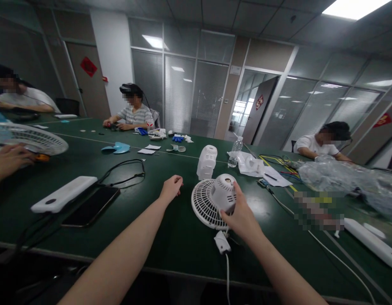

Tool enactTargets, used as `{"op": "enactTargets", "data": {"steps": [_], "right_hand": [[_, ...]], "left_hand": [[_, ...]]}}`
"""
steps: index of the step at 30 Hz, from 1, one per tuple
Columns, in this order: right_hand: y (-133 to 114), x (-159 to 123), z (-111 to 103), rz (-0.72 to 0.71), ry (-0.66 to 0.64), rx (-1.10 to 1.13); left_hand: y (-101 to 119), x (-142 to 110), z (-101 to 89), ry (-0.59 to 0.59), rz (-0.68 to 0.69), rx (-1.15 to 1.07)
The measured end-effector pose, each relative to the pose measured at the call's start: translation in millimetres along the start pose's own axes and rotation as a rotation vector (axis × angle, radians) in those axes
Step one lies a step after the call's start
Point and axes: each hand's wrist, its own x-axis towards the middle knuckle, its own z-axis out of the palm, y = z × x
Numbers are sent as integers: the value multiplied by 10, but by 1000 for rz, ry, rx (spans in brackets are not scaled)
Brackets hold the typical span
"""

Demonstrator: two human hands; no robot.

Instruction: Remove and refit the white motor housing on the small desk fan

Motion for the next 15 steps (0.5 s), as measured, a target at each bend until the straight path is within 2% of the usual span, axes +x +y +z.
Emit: {"op": "enactTargets", "data": {"steps": [9,12,15], "right_hand": [[1226,-392,-793,276,250,-197],[1427,-469,-993,321,272,-260],[1454,-507,-1072,329,257,-293]], "left_hand": [[-16,32,-6,-90,-14,40],[-10,25,-19,-111,-2,48],[-3,21,-31,-130,2,54]]}}
